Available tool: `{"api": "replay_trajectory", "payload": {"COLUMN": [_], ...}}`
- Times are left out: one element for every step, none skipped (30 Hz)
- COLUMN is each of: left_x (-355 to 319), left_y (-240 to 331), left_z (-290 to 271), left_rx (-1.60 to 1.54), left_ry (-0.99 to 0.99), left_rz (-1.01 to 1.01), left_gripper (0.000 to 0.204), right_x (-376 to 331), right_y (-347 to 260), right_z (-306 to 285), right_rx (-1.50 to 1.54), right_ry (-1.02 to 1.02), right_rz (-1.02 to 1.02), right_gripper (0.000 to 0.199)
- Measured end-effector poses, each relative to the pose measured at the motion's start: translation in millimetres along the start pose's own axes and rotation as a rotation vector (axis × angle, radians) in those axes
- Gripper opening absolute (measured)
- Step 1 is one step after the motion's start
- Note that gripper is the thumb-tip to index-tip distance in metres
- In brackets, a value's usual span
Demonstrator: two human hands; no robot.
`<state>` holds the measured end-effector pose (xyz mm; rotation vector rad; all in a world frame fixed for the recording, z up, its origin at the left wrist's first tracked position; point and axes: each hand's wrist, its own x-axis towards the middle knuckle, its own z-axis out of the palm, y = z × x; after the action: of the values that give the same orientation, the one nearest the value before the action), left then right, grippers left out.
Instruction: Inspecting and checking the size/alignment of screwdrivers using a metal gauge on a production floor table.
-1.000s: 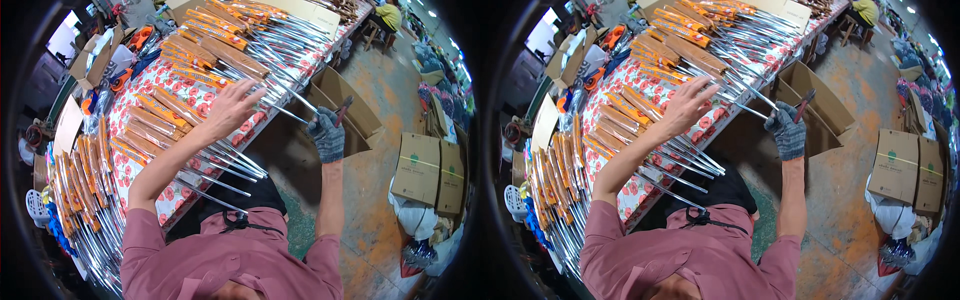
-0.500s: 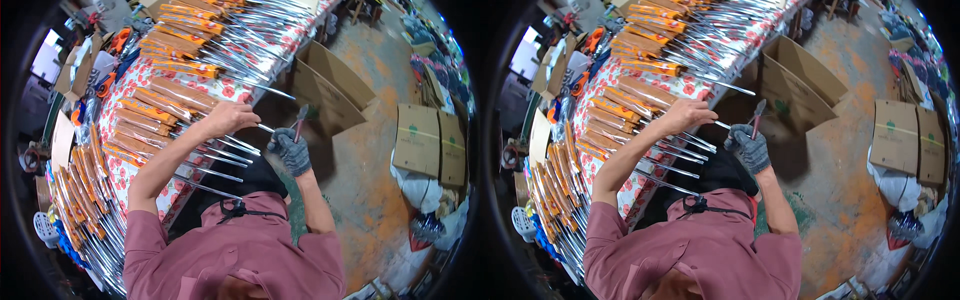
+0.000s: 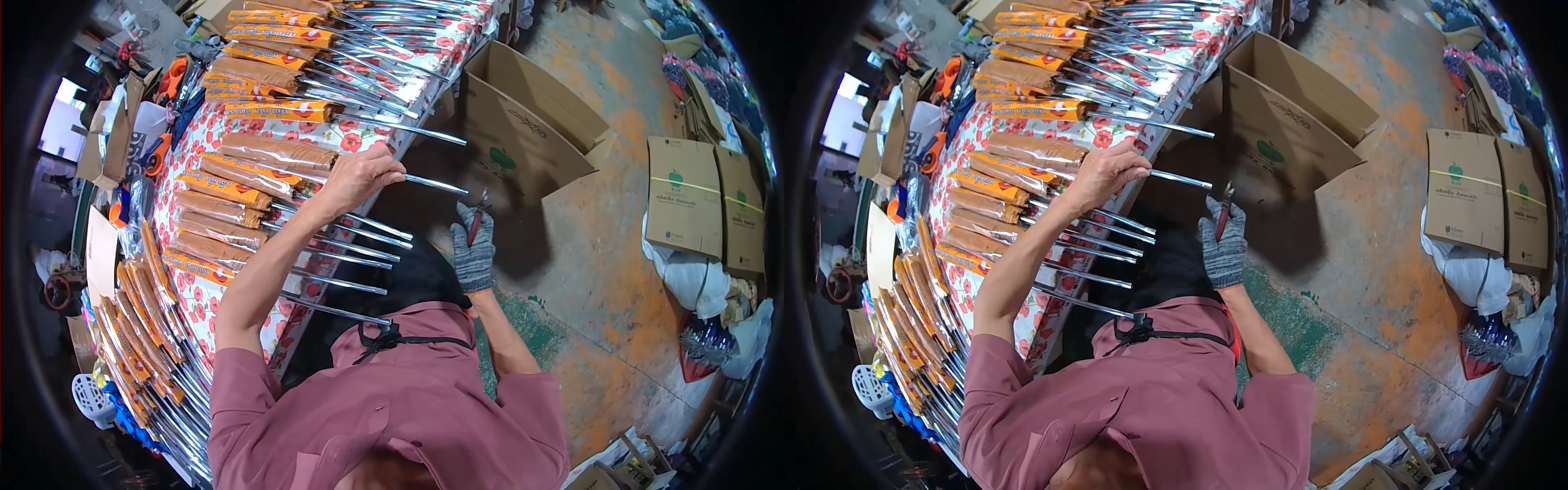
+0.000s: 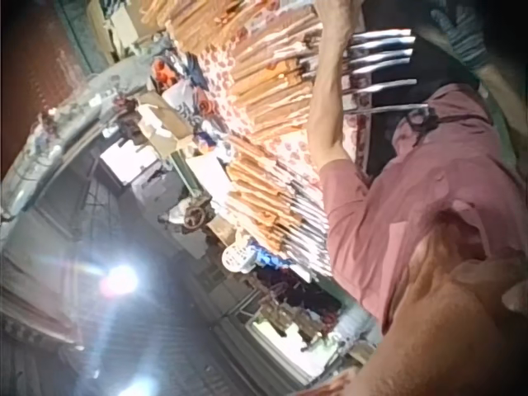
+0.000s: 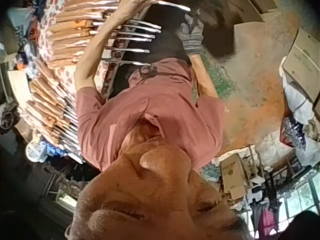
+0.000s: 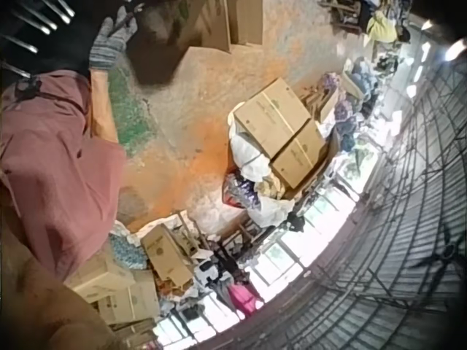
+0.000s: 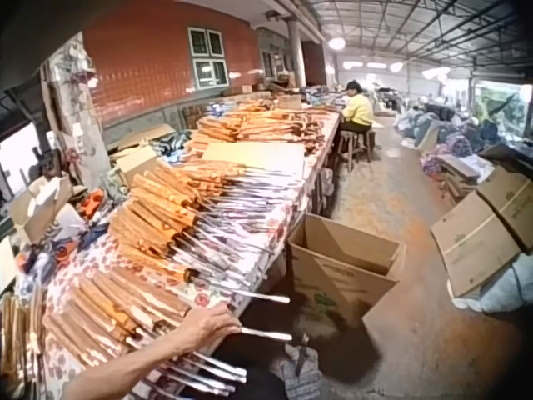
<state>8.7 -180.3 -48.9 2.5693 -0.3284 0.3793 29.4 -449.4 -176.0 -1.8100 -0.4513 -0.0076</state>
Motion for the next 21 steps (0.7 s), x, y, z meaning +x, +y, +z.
{"api": "replay_trajectory", "payload": {"left_x": [-0.7, -1.4, -2.3, -2.9, -3.2, -3.2, -3.1, -2.9, -2.8, -2.5, -2.3, -1.9, -1.2, -0.7, 0.0, 0.8, 1.5, 2.1, 2.3, 2.4, 2.9], "left_y": [-0.3, -0.7, -1.1, -1.3, -1.6, -1.8, -2.0, -2.0, -2.0, -1.9, -1.7, -1.6, -1.7, -1.5, -1.3, -1.1, -0.7, -0.3, 0.3, 1.0, 1.4], "left_z": [0.0, -0.5, -1.4, -2.5, -3.4, -4.2, -5.1, -6.2, -7.4, -8.6, -9.8, -11.1, -12.7, -14.2, -15.3, -16.2, -16.7, -17.1, -17.2, -17.1, -17.2], "left_rx": [-0.003, -0.004, -0.002, -0.004, -0.007, -0.011, -0.011, -0.022, -0.034, -0.045, -0.045, -0.046, -0.046, -0.046, -0.044, -0.044, -0.043, -0.043, -0.043, -0.046, -0.049], "left_ry": [-0.003, -0.005, -0.004, -0.014, -0.024, -0.035, -0.037, -0.038, -0.039, -0.040, -0.041, -0.049, -0.055, -0.062, -0.062, -0.072, -0.081, -0.090, -0.091, -0.087, -0.084], "left_rz": [-0.004, -0.009, -0.012, -0.011, -0.009, -0.005, -0.003, -0.012, -0.021, -0.030, -0.028, -0.038, -0.047, -0.057, -0.056, -0.067, -0.078, -0.090, -0.089, -0.085, -0.080], "left_gripper": [0.012, 0.012, 0.012, 0.012, 0.013, 0.013, 0.013, 0.013, 0.013, 0.013, 0.013, 0.013, 0.013, 0.013, 0.013, 0.013, 0.014, 0.014, 0.014, 0.014, 0.014], "right_x": [-4.1, -6.5, -7.2, -7.4, -7.2, -7.0, -6.7, -6.3, -5.9, -5.4, -4.8, -3.7, -2.1, -0.8, 0.1, 1.1, 2.0, 3.0, 4.1, 5.6, 7.5], "right_y": [1.0, 1.8, 2.4, 2.6, 2.8, 2.9, 3.1, 3.6, 4.3, 5.4, 7.0, 8.8, 10.6, 12.1, 13.1, 13.8, 13.9, 13.6, 12.9, 11.9, 10.8], "right_z": [0.7, 2.1, 4.0, 6.2, 8.2, 9.9, 11.7, 13.7, 15.8, 17.7, 19.5, 21.5, 23.7, 26.0, 28.1, 30.1, 31.8, 33.2, 34.6, 35.8, 37.2], "right_rx": [-0.114, -0.218, -0.226, -0.211, -0.197, -0.173, -0.184, -0.183, -0.181, -0.177, -0.181, -0.180, -0.179, -0.159, -0.176, -0.150, -0.125, -0.074, -0.100, -0.102, -0.103], "right_ry": [-0.012, -0.031, -0.028, -0.046, -0.063, -0.082, -0.077, -0.075, -0.074, -0.077, -0.071, -0.063, -0.055, -0.044, -0.045, -0.033, -0.020, 0.000, -0.008, -0.003, 0.002], "right_rz": [-0.013, -0.014, -0.029, -0.028, -0.026, -0.010, -0.022, -0.046, -0.069, -0.084, -0.092, -0.118, -0.146, -0.170, -0.174, -0.168, -0.163, -0.162, -0.157, -0.161, -0.166], "right_gripper": [0.043, 0.045, 0.045, 0.048, 0.051, 0.053, 0.053, 0.054, 0.054, 0.055, 0.055, 0.056, 0.057, 0.059, 0.059, 0.060, 0.061, 0.062, 0.062, 0.063, 0.064]}}
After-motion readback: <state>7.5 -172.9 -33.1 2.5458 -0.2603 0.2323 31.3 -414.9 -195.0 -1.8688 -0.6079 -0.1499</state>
